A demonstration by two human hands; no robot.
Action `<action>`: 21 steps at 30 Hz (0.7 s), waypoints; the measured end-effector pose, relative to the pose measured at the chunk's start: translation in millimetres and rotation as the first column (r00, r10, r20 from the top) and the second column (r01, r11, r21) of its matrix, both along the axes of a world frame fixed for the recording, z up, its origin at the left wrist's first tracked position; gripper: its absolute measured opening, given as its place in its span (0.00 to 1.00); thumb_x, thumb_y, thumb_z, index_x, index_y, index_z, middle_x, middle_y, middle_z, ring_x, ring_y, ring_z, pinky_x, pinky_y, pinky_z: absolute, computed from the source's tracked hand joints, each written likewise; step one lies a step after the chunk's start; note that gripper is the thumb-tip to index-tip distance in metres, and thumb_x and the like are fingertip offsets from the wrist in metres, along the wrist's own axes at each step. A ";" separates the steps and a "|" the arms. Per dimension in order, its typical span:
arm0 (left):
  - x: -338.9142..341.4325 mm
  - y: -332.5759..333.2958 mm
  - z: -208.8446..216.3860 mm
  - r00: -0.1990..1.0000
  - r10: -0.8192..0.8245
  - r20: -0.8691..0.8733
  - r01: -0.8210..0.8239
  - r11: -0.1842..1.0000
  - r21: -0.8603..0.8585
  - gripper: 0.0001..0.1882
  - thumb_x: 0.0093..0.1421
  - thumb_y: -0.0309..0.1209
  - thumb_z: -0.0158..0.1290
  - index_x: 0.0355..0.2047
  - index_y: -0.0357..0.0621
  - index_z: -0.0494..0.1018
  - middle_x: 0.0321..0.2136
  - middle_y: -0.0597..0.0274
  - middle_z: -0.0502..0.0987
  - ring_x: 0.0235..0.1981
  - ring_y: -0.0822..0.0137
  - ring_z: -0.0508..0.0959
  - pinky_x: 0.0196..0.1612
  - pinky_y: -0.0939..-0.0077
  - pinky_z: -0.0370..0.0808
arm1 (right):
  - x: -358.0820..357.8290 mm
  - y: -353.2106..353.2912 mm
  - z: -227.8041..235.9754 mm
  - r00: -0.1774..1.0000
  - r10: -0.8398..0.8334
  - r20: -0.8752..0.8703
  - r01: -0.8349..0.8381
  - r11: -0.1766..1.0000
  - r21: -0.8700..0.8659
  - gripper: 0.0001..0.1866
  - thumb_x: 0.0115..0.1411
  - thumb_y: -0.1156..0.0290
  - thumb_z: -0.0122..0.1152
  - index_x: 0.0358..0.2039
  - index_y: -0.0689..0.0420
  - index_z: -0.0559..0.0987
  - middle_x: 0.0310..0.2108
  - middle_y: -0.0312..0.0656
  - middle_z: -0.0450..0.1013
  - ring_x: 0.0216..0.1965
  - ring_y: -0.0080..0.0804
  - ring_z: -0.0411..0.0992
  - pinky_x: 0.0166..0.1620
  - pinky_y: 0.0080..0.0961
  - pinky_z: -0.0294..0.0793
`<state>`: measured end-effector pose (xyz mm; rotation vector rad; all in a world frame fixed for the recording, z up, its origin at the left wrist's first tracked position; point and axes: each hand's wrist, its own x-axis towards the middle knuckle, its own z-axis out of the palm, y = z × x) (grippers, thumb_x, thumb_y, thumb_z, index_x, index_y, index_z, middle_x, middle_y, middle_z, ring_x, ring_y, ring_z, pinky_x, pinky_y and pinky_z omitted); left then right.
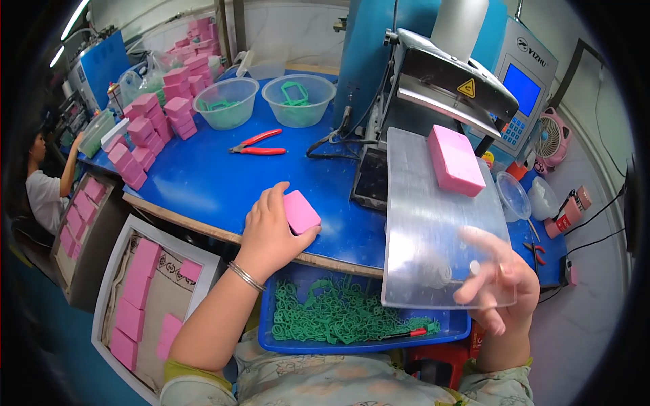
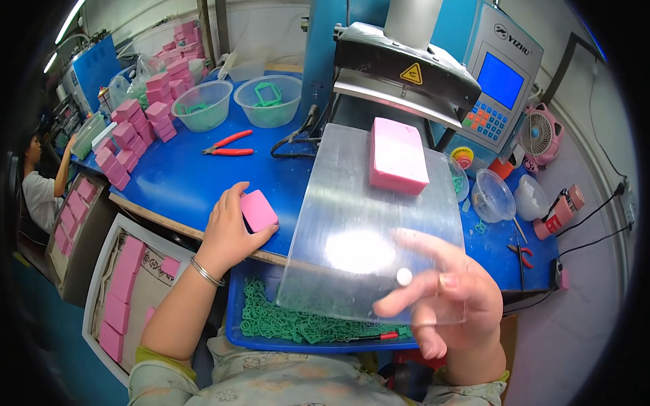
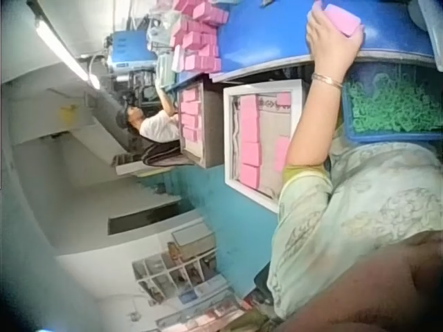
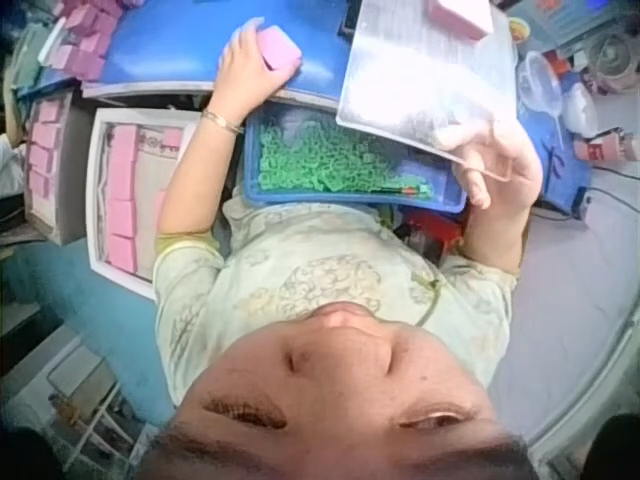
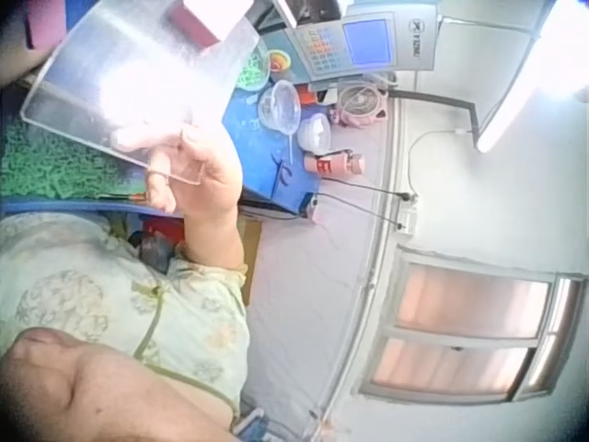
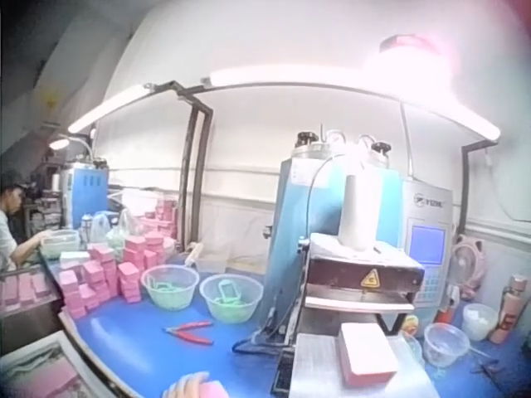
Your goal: Cleaning and assembling small green plastic components into pink plastic bases at a production workstation.
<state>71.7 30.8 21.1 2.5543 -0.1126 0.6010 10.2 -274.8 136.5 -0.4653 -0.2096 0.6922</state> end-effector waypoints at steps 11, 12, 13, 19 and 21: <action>-6.1 6.0 -6.4 0.997 -0.055 0.045 0.055 0.998 -0.001 0.40 0.40 0.39 0.63 0.51 0.35 0.57 0.45 0.46 0.64 0.49 0.50 0.65 0.52 0.60 0.62 | 75.4 20.7 -5.5 0.873 -0.473 0.120 0.482 0.796 -0.366 0.24 0.61 0.71 0.40 0.56 0.68 0.56 0.41 0.63 0.69 0.27 0.35 0.75 0.29 0.21 0.77; -8.1 7.1 -6.2 0.999 -0.039 0.032 0.040 0.999 -0.007 0.40 0.40 0.39 0.63 0.51 0.35 0.57 0.45 0.46 0.64 0.49 0.50 0.65 0.52 0.60 0.62 | 78.1 21.8 -9.8 0.834 -0.499 0.234 0.550 0.723 -0.419 0.20 0.62 0.70 0.42 0.52 0.68 0.61 0.38 0.60 0.71 0.25 0.33 0.74 0.27 0.21 0.76; -12.0 8.1 -6.4 0.993 -0.061 0.101 0.064 0.998 -0.026 0.41 0.38 0.36 0.64 0.51 0.35 0.57 0.45 0.46 0.64 0.49 0.50 0.65 0.50 0.61 0.64 | 81.0 21.9 -14.1 0.787 -0.509 0.349 0.617 0.641 -0.457 0.17 0.63 0.68 0.44 0.47 0.67 0.67 0.35 0.56 0.73 0.23 0.32 0.74 0.24 0.20 0.75; -60.3 60.5 -12.5 0.898 -0.011 0.439 0.023 0.999 -0.022 0.41 0.37 0.29 0.63 0.52 0.38 0.56 0.45 0.48 0.63 0.47 0.49 0.65 0.49 0.61 0.65 | 96.4 6.1 -45.9 0.658 -0.452 0.602 0.741 0.529 -0.412 0.14 0.64 0.63 0.45 0.36 0.61 0.72 0.21 0.42 0.72 0.14 0.20 0.67 0.15 0.13 0.66; -74.8 106.5 -13.1 0.845 0.173 0.506 -0.199 0.980 -0.002 0.42 0.38 0.26 0.62 0.53 0.38 0.54 0.47 0.48 0.61 0.48 0.51 0.64 0.46 0.66 0.67 | 102.5 -2.7 -53.5 0.631 -0.475 0.614 0.771 0.470 -0.429 0.15 0.65 0.60 0.42 0.37 0.60 0.71 0.20 0.37 0.69 0.12 0.16 0.62 0.13 0.11 0.61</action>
